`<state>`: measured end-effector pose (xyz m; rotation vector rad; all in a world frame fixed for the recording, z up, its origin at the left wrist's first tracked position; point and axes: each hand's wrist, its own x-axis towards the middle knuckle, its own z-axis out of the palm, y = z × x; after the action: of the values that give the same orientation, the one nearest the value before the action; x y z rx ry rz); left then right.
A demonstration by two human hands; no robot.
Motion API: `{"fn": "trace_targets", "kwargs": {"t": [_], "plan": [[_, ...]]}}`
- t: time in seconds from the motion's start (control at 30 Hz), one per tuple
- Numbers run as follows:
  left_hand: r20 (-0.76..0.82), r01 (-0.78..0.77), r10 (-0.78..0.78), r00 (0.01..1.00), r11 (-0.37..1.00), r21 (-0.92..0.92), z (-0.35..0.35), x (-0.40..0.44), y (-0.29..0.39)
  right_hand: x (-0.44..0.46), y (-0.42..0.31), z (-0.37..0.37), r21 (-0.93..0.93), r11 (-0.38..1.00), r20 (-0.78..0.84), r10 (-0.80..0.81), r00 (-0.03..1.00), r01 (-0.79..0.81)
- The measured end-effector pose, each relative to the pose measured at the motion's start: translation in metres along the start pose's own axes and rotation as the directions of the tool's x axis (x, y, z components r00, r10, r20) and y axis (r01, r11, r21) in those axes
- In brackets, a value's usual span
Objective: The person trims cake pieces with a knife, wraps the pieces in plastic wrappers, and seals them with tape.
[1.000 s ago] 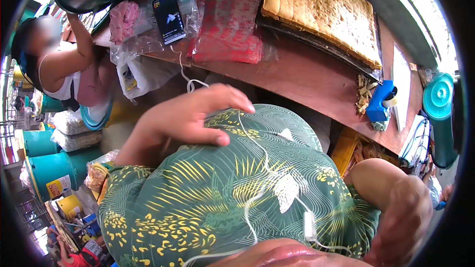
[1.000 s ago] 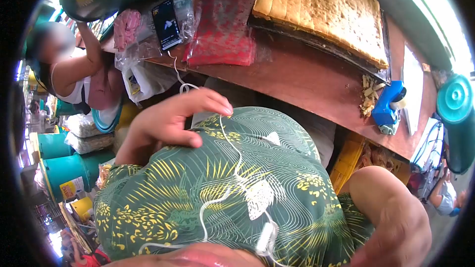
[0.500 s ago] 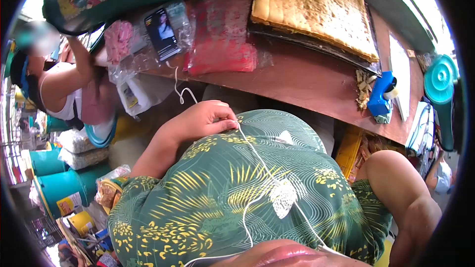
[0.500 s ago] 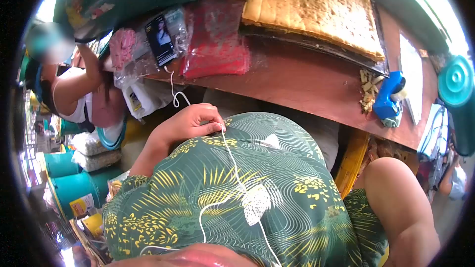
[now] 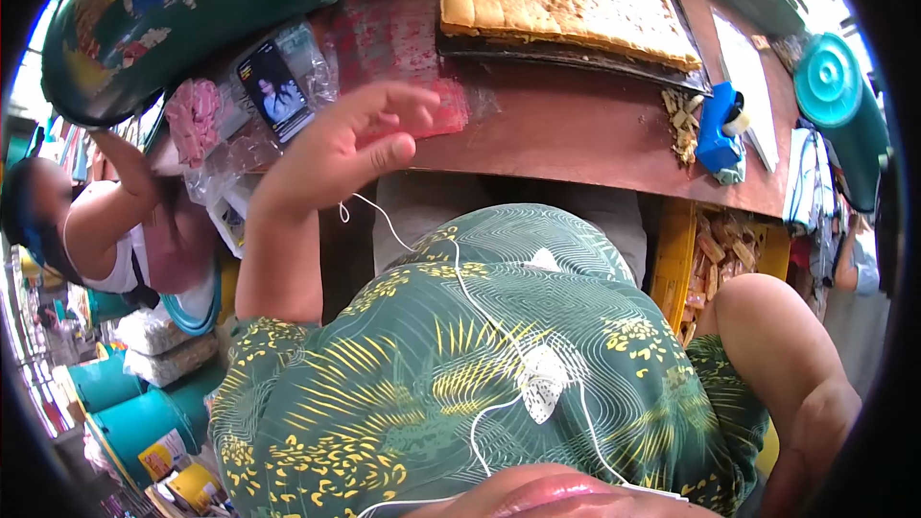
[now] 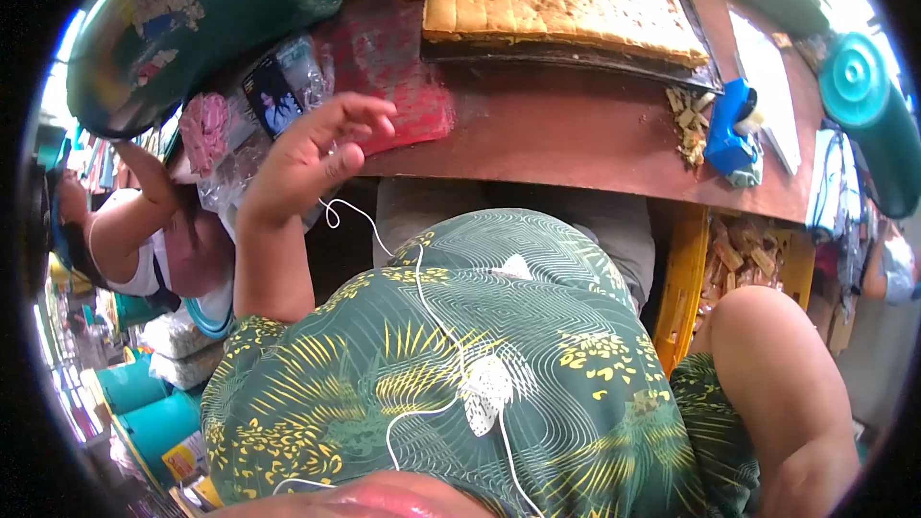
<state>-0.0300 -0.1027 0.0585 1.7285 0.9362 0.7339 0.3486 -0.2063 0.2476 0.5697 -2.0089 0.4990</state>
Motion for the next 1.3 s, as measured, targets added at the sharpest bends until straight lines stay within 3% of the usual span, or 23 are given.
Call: {"fn": "trace_targets", "kwargs": {"t": [0.07, 0.2, 0.27, 0.33, 0.4, 0.47, 0.6, 0.77, 0.97, 1.2, 1.3], "plan": [[-0.015, -0.138, 0.138, 0.990, 0.985, -0.107, 0.001, 0.011, 0.012, 0.010, 0.000, 0.011, 0.005, 0.999, -0.004, 0.045, 0.999, -0.045], [0.061, -0.316, 0.335, 0.940, 0.926, -0.207, -0.004, 0.014, 0.028, 0.011, -0.006, 0.012, -0.203, 0.972, -0.040, 0.114, 0.993, -0.120], [0.040, -0.471, 0.470, 0.882, 0.877, 0.095, -0.021, 0.012, 0.043, 0.011, -0.011, 0.003, -0.331, 0.928, -0.070, 0.156, 0.985, -0.170], [0.014, -0.602, 0.672, 0.741, 0.654, 0.458, -0.040, 0.009, 0.057, 0.012, -0.019, -0.011, -0.444, 0.869, -0.121, 0.182, 0.976, -0.217], [-0.171, -0.641, 0.790, 0.589, 0.586, 0.497, -0.042, 0.001, 0.086, 0.012, -0.029, -0.026, -0.538, 0.799, -0.192, 0.194, 0.962, -0.268], [-0.147, -0.719, 0.866, 0.479, 0.483, 0.500, -0.036, -0.009, 0.118, 0.014, -0.039, -0.039, -0.593, 0.749, -0.234, 0.191, 0.953, -0.296], [0.029, -0.853, 0.932, 0.362, 0.319, 0.413, 0.004, -0.018, 0.171, 0.027, -0.041, -0.048, -0.602, 0.767, -0.120, 0.188, 0.975, -0.222], [0.061, -0.871, 0.913, 0.403, 0.362, 0.332, 0.042, 0.001, 0.185, 0.020, -0.035, -0.051, -0.584, 0.798, -0.035, 0.159, 0.987, -0.150], [0.068, -0.893, 0.929, 0.363, 0.325, 0.312, 0.059, 0.010, 0.177, 0.003, -0.036, -0.049, -0.590, 0.804, 0.065, 0.133, 0.989, -0.069], [0.031, -0.883, 0.906, 0.423, 0.404, 0.240, 0.068, 0.023, 0.172, -0.027, -0.032, -0.059, -0.607, 0.791, -0.001, 0.092, 0.996, -0.074], [0.006, -0.876, 0.893, 0.449, 0.440, 0.198, 0.068, 0.029, 0.168, -0.053, -0.035, -0.064, -0.676, 0.726, -0.103, 0.078, 0.992, -0.127]]}}
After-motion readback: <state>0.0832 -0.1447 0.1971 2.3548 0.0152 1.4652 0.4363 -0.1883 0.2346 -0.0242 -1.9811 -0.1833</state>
